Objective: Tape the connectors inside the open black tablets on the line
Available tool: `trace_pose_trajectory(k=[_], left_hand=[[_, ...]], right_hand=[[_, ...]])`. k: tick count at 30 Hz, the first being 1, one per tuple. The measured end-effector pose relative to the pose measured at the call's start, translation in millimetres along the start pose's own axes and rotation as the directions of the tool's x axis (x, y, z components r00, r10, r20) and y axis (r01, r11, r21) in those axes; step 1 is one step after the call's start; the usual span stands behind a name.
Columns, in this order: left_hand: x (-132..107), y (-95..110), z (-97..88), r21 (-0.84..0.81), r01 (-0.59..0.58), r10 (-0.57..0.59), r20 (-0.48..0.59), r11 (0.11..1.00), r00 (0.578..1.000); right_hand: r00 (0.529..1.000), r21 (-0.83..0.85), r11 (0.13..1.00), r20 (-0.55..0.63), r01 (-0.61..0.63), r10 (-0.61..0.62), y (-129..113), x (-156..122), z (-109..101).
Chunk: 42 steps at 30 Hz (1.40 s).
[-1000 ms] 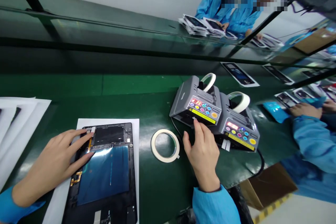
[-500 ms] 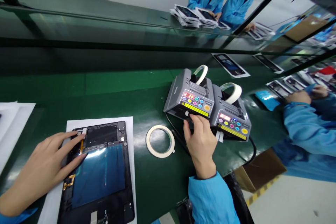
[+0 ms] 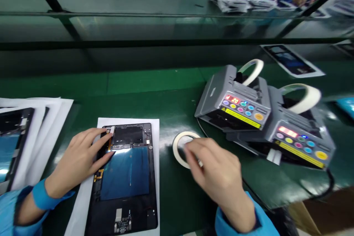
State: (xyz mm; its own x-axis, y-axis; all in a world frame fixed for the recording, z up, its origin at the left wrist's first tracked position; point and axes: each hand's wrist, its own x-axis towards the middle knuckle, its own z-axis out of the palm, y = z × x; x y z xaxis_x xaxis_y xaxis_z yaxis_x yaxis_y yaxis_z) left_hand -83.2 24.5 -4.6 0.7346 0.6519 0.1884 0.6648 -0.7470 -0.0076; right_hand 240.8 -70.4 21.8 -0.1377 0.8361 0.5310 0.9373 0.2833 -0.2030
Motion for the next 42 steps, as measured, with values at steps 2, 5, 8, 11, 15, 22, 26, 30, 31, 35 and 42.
trace_pose_trajectory(k=[2,5,8,11,15,22,26,30,31,35,42], left_hand=[[5.4,13.9,-8.1,0.003,-0.029,0.029,0.013,1.0,0.999],[21.5,39.0,-13.6,-0.099,-0.051,0.059,0.085,0.994,0.995],[41.8,59.7,-9.0,-0.148,0.002,0.023,0.165,0.989,0.986],[59.4,71.4,0.2,-0.155,0.054,-0.024,0.19,0.986,0.981],[72.6,77.9,10.0,-0.163,0.08,-0.049,0.187,0.983,0.981],[75.1,81.6,16.8,-0.145,0.056,-0.04,0.107,0.988,0.993],[72.4,82.8,18.3,-0.164,0.003,0.01,0.081,0.987,0.997],[69.9,84.6,17.9,-0.186,-0.037,0.047,0.049,0.982,0.998],[69.5,84.8,17.6,-0.191,-0.043,0.053,0.046,0.981,0.998],[68.9,83.9,16.2,-0.192,-0.062,0.071,0.04,0.979,0.997],[68.6,83.4,15.8,-0.2,-0.076,0.09,0.061,0.977,0.994]], right_hand=[[0.98,0.139,0.984,0.148,0.113,-0.133,-15.3,11.1,11.7],[0.942,0.224,0.959,0.246,0.174,-0.228,-21.3,22.3,40.3],[0.933,0.244,0.96,0.293,0.139,-0.209,-14.2,21.9,65.0],[0.924,0.263,0.956,0.32,0.126,-0.21,-6.4,16.8,74.6],[0.918,0.331,0.937,0.33,0.107,-0.221,-1.5,15.2,74.3],[0.922,0.368,0.929,0.344,0.041,-0.177,-0.5,16.3,73.6],[0.922,0.354,0.934,0.348,0.04,-0.172,-1.0,16.7,73.2],[0.92,0.352,0.936,0.354,0.033,-0.166,-1.0,18.0,71.9],[0.92,0.352,0.935,0.356,0.03,-0.164,-0.9,18.2,71.6],[0.922,0.352,0.935,0.351,0.033,-0.165,-0.8,17.9,71.4],[0.907,0.309,0.949,0.381,0.059,-0.18,-6.1,16.8,72.4]])
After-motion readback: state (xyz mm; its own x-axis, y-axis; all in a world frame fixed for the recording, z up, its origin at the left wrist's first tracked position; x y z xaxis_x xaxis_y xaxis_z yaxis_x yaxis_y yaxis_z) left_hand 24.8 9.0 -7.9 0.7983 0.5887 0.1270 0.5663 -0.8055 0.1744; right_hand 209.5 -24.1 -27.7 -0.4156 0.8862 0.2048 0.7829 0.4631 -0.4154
